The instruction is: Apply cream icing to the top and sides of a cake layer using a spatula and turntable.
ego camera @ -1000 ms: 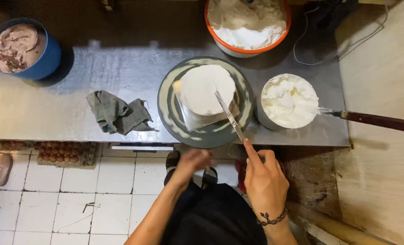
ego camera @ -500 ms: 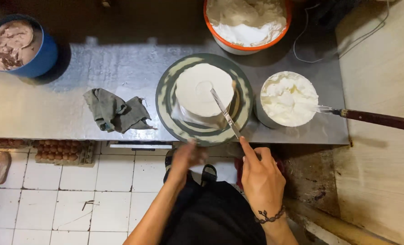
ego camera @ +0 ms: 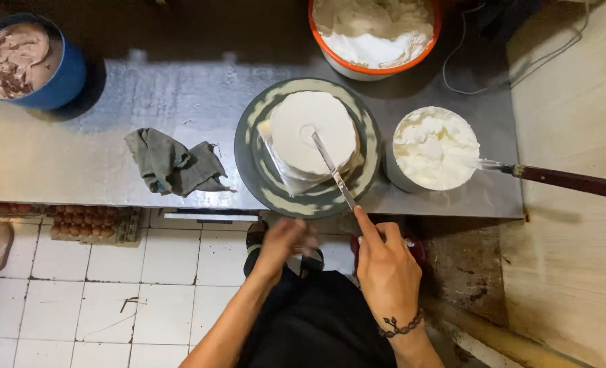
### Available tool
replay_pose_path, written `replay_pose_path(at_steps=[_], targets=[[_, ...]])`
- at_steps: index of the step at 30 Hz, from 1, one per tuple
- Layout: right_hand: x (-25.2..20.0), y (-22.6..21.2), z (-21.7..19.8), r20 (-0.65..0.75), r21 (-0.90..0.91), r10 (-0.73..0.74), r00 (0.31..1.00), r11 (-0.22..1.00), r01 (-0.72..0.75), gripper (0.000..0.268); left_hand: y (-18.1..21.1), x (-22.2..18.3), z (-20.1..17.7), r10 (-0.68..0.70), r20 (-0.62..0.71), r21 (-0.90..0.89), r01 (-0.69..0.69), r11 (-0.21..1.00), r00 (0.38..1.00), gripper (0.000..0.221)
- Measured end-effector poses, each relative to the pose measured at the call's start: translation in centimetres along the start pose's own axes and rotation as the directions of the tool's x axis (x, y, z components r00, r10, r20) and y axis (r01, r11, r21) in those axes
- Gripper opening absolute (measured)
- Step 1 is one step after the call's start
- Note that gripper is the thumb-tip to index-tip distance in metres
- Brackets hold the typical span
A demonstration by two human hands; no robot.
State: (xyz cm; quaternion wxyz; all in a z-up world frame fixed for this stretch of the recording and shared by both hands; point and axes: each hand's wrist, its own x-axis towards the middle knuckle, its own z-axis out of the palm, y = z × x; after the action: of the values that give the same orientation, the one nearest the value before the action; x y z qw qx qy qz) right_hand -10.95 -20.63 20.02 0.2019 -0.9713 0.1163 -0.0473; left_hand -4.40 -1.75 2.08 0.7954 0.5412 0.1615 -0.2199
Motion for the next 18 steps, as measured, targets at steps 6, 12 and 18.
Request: replay_pose_path(at_steps=[6,12,18], targets=[[-0.1,0.0,0.3,0.009,-0.006,-0.002,1.0,1.0,0.002,0.049,1.2,0.0,-0.2,-0.16,0.056,0.08,0.155,0.985,0.986,0.034],[-0.1,0.1,0.6,-0.01,0.016,-0.018,1.0,1.0,0.018,0.05,2.1,-0.6,0.9,-0.146,0.027,0.126,0.142,0.982,0.989,0.036],[-0.1,0.0,0.6,-0.003,0.021,-0.013,1.0,1.0,0.013,0.049,1.6,0.3,0.0,-0.046,-0.102,-0.013,0.045,0.999,0.994,0.047]])
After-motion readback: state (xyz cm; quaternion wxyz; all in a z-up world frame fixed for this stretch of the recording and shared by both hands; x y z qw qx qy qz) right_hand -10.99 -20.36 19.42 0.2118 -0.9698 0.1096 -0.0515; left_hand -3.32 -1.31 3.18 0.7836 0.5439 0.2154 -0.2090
